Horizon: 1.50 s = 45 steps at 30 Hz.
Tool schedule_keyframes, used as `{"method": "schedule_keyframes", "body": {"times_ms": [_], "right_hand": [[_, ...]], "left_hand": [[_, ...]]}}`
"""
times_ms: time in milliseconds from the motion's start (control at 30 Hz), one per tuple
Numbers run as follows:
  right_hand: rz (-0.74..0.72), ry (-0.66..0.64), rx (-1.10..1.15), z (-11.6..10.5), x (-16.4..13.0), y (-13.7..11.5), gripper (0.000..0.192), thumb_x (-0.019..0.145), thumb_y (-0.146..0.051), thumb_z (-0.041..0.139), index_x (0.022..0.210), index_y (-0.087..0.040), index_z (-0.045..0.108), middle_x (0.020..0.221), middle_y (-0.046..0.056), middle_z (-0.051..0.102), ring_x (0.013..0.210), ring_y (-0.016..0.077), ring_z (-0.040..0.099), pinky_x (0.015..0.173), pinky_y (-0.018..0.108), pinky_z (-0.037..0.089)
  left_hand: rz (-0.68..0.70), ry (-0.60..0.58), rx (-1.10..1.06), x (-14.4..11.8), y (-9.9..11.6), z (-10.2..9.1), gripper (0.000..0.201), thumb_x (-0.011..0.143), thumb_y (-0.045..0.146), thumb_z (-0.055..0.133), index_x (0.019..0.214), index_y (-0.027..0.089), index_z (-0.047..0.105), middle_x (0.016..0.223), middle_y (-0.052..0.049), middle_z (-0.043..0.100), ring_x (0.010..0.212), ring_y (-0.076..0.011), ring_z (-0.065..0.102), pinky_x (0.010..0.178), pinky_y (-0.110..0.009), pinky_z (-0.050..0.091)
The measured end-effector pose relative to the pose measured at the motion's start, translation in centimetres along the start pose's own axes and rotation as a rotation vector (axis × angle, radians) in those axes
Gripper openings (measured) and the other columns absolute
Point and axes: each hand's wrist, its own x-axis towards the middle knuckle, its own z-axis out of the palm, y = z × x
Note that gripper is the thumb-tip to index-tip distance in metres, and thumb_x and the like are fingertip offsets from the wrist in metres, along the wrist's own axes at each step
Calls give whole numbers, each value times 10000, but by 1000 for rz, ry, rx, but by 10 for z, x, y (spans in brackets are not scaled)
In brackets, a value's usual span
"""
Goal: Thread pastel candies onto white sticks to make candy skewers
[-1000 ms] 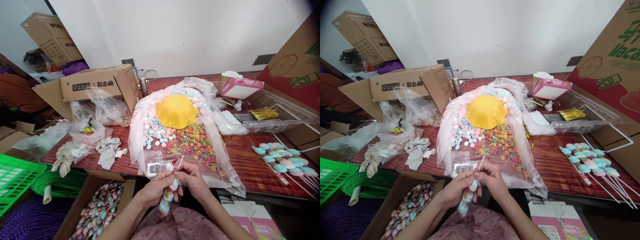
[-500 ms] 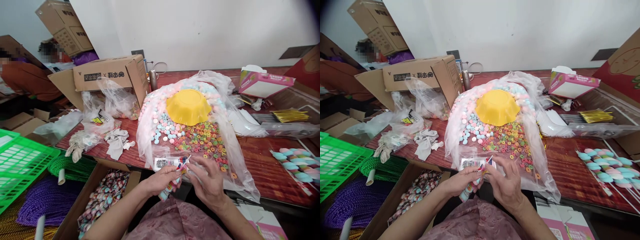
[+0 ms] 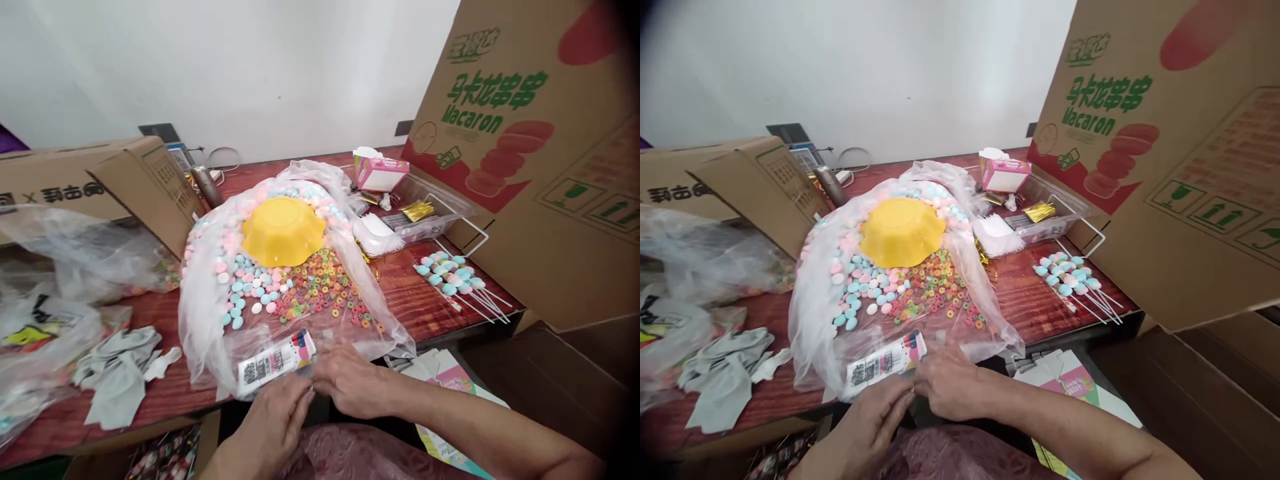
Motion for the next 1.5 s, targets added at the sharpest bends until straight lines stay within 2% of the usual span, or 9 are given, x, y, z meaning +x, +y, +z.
{"method": "schedule_keyframes", "body": {"times_ms": [200,300,433,567,700,833,1000,1233,1500], "right_hand": [[-45,448,-75,-16,-20,-2,179,933,-270,549,1082,-207,625,1048,53,693,1045,232,518,868,430,255],[-236,622,-126,-20,-28,7,156,955,-195,472,956,-177,627,778,2,665,907,189,529,852,437,239],[-225,516,-113,-14,-38,21,136,871,-151,490,792,-175,597,631,-17,598,733,160,469,773,407,238],[17,298,-7,-18,-48,25,145,872,-191,535,733,-180,576,681,-3,638,708,157,446,756,381,251],[114,402,146,-44,-59,58,268,974,-219,457,768,-191,626,738,9,655,770,158,498,787,349,280],[528,376,-48,-63,-61,142,244,984,-284,494,935,-236,728,966,43,701,927,191,530,824,349,285],[617,210,-126,-48,-47,212,225,938,-259,539,881,-239,756,930,66,692,951,229,515,778,350,271],[590,130,-223,-39,-36,210,265,917,-125,435,947,-187,691,1017,99,660,963,240,487,760,355,277],[616,290,-261,-57,-76,192,187,913,-155,443,821,-162,606,856,105,649,860,244,532,745,369,319]], "left_hand": [[-207,-58,-328,15,9,1,416,894,543,528,705,175,568,610,2,521,523,-102,390,511,-219,311],[-402,-225,-622,22,15,-3,454,825,603,603,715,167,543,583,13,536,443,-71,376,453,-200,259],[-348,-286,-485,30,22,0,425,829,574,638,812,150,648,647,-8,582,538,-96,465,531,-208,361],[-3,-116,-31,42,32,13,282,912,431,579,862,195,726,738,-42,629,679,-152,535,638,-242,413],[186,8,139,55,35,23,341,964,312,478,736,179,693,678,-41,580,638,-136,511,599,-234,371],[40,124,-105,59,27,24,350,919,392,561,690,169,704,628,-12,523,578,-111,456,549,-215,363],[-388,270,-514,58,23,34,397,680,552,789,775,167,777,621,1,551,545,-92,468,515,-197,391],[-468,268,-663,56,9,43,487,597,595,835,755,139,773,595,-15,579,534,-86,500,542,-204,416],[-394,267,-688,44,3,31,431,660,551,800,820,152,770,585,-1,582,542,-125,584,530,-213,397]]}}
